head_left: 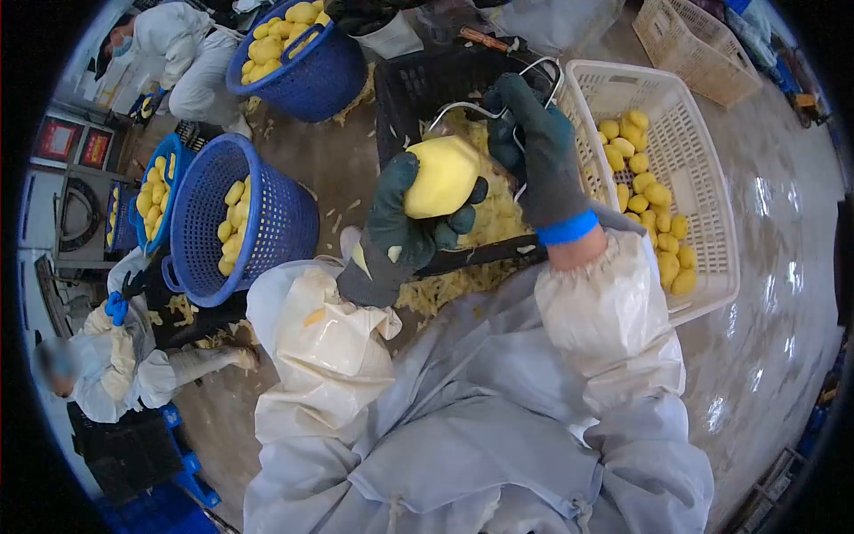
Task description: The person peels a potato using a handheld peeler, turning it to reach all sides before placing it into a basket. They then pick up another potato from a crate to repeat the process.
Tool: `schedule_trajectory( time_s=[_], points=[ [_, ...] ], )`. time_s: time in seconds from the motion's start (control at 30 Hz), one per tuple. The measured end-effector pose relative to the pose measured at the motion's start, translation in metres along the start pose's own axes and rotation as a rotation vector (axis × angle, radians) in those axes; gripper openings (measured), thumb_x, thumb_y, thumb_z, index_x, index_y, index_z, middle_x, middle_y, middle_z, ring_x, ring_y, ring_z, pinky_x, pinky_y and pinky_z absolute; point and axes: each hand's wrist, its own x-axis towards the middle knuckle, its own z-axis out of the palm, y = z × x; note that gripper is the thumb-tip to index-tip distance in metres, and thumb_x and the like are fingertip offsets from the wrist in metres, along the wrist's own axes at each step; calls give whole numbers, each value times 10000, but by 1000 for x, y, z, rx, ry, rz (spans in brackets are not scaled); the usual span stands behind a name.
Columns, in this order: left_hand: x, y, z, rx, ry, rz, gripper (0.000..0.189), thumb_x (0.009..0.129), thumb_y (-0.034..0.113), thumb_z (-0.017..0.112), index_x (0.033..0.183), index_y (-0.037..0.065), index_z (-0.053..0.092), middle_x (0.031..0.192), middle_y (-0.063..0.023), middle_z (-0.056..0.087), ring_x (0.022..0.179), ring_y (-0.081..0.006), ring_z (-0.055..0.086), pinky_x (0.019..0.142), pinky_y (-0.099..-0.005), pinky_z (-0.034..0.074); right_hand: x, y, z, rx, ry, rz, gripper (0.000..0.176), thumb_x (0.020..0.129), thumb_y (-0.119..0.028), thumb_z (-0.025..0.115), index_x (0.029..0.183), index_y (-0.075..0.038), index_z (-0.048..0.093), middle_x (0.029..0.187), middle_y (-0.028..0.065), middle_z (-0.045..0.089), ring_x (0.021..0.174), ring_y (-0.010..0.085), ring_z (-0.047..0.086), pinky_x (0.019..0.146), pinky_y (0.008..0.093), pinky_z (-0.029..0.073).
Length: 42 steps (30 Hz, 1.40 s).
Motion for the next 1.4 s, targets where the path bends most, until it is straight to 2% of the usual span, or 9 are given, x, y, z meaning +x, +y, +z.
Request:
schedule_trajectory(
  time_s=[0.1, 0.17, 0.3, 0.43, 0.83, 1.03, 1.23, 1.33, 1.4],
  points=[
    [2, 5, 0, -110, 21, -81, 584, 864, 486, 572, 1226, 30, 521, 998, -227, 642, 712, -245, 688, 523, -288, 599, 27, 21, -16, -192, 72, -437, 165, 899, -260, 610, 893, -95, 624, 633, -25, 516, 493, 44, 440, 446, 167, 318],
    [4, 5, -7, -164, -185, -116, 603, 858, 502, 573, 1234, 34, 518, 997, -232, 641, 705, -249, 688, 526, -291, 601, 4, -13, -2, 146, -33, 114, 214, 860, -294, 651, 805, -87, 635, 617, -10, 537, 491, 71, 474, 431, 211, 337],
    [-2, 11, 14, -185, 91, -164, 639, 853, 530, 569, 1243, 28, 506, 1014, -237, 634, 721, -241, 688, 504, -273, 592, 25, 13, -11, 22, 154, -60, 198, 878, -283, 633, 774, -116, 617, 596, -33, 510, 469, 61, 448, 413, 211, 339],
    [5, -1, -9, -101, -162, -60, 608, 878, 513, 555, 1247, 32, 502, 1038, -191, 636, 803, -231, 678, 558, -291, 595, -6, -13, 9, 234, -39, 232, 215, 886, -308, 631, 775, -125, 614, 597, -50, 484, 465, 31, 419, 413, 181, 314],
    [16, -18, -12, 767, 9, 271, 636, 708, 150, 795, 1238, 52, 456, 1057, -68, 600, 924, -162, 613, 707, -296, 544, -2, 5, 7, 181, -31, 154, 192, 883, -274, 635, 811, -97, 634, 664, -24, 556, 522, 43, 466, 452, 190, 348],
    [-1, -9, 5, 635, 58, 248, 643, 641, 94, 795, 1214, 40, 509, 996, -70, 625, 837, -162, 625, 694, -303, 541, 21, 5, -10, -118, -6, -278, 245, 890, -291, 603, 934, -56, 657, 785, 7, 582, 610, 64, 520, 501, 188, 403],
    [4, -5, 0, 642, 35, 210, 534, 705, 88, 758, 1173, 28, 509, 971, -78, 625, 799, -159, 634, 580, -285, 556, -10, -14, 2, -273, -197, 66, 207, 910, -188, 565, 1017, -31, 649, 864, 30, 616, 693, 86, 565, 563, 203, 464],
    [6, -3, -2, 531, 25, 143, 520, 724, 90, 738, 1184, 24, 505, 942, -91, 628, 706, -175, 646, 490, -287, 547, 33, 19, -12, -165, 61, -493, 190, 867, -234, 656, 903, -47, 647, 651, 2, 554, 533, 92, 516, 460, 237, 390],
    [7, -5, -4, 471, -5, 118, 510, 732, 100, 734, 1182, 19, 507, 932, -96, 628, 676, -178, 648, 478, -284, 543, 9, -6, -7, -76, -37, -247, 186, 861, -233, 665, 896, -51, 648, 651, -1, 558, 515, 82, 498, 458, 234, 378]
  ],
)
